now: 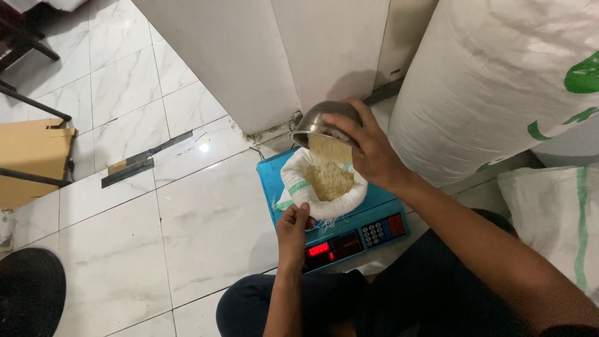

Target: The person scoops rice from a large sack into a small white bag placed on a digital scale. They repeatedly add rice using a metal bowl, monitor the scale, and adjust the amount until the target weight is reached.

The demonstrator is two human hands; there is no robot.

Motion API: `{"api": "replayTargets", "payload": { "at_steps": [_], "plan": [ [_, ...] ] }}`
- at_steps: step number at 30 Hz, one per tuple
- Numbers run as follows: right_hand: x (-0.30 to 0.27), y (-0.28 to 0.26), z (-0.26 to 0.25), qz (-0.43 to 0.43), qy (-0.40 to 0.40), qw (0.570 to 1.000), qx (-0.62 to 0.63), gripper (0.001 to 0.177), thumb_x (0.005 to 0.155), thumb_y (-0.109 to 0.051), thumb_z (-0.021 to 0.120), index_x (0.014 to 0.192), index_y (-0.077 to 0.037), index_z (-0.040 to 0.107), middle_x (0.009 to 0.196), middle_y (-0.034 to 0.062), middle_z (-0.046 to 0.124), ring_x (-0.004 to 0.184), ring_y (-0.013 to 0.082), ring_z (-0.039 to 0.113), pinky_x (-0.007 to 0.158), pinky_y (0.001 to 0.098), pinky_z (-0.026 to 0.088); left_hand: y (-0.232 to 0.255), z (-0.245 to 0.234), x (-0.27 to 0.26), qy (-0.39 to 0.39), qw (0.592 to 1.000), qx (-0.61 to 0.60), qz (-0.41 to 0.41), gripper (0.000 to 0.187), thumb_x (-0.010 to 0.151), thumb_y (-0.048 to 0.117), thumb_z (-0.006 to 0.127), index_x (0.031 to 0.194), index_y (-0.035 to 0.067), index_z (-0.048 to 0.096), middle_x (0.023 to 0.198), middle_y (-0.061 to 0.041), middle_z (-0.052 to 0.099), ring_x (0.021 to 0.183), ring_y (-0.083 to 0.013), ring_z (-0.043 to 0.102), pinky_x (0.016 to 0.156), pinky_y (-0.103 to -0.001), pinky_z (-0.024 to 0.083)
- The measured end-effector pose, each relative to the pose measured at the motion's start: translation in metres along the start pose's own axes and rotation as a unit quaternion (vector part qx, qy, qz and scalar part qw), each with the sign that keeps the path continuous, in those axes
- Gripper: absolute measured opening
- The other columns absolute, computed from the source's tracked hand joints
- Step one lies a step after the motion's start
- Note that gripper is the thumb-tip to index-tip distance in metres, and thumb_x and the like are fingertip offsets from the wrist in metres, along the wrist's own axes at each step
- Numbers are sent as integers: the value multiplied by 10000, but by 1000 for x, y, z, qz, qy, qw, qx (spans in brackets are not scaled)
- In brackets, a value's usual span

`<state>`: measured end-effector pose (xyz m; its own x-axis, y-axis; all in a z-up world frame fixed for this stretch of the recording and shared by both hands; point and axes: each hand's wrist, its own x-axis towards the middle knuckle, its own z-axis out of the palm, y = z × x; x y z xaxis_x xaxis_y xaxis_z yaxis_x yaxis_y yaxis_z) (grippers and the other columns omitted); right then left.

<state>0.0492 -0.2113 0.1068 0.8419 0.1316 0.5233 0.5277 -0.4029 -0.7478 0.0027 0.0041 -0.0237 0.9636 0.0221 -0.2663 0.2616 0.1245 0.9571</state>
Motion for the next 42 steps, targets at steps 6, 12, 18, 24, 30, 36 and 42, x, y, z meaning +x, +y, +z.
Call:
{"api": "replayTargets", "payload": {
  "at_steps": [6,12,18,24,30,36,42],
  "plan": [
    [-7,4,0,-45,-33,995,-81,662,902,112,380,1425,-272,511,1548,233,203,1412,536,232,1085,684,282,7,1,-3,1,1000,3,-5,237,950,204,650,831,0,662,614,-102,601,576,-153,560,604,-276,433],
    [-22,7,3,-136,11,977,-165,666,879,124,545,1402,-289,546,1509,230,283,1370,468,351,1101,608,342,2,1,-1,0,1000,8,-8,248,951,218,654,851,-8,677,651,-105,619,615,-160,585,619,-279,459],
    [-42,127,6,205,112,958,164,790,768,-89,497,1517,-110,245,1403,195,421,1293,353,391,1148,591,195,12,6,-2,20,999,42,-25,277,946,257,659,889,-13,677,719,-131,634,653,-202,626,614,-307,486],
    [-27,80,17,483,-41,874,35,627,813,-474,514,1341,-139,564,1350,130,569,1306,324,489,1064,494,340,40,25,-1,45,986,157,12,353,973,339,605,947,-13,629,736,-137,592,683,-212,616,633,-350,468],
    [-25,91,33,591,52,785,179,563,826,-428,551,1241,-52,489,1144,86,404,1012,295,492,830,428,367,59,32,1,33,985,141,98,287,1034,216,489,933,-16,626,666,-169,588,626,-213,638,581,-340,508],
    [7,69,-3,483,234,707,460,455,844,-237,571,1177,33,421,1029,71,396,923,197,585,751,399,540,112,23,3,84,981,98,148,320,1039,232,415,1041,-8,627,669,-168,621,493,-181,594,474,-299,531],
    [-22,113,24,433,197,787,392,496,858,-276,561,1244,35,549,1218,146,568,1150,248,569,964,416,481,92,18,3,96,961,233,110,370,1040,294,334,1038,9,570,573,-201,604,392,-262,608,413,-351,529]
  ]
}}
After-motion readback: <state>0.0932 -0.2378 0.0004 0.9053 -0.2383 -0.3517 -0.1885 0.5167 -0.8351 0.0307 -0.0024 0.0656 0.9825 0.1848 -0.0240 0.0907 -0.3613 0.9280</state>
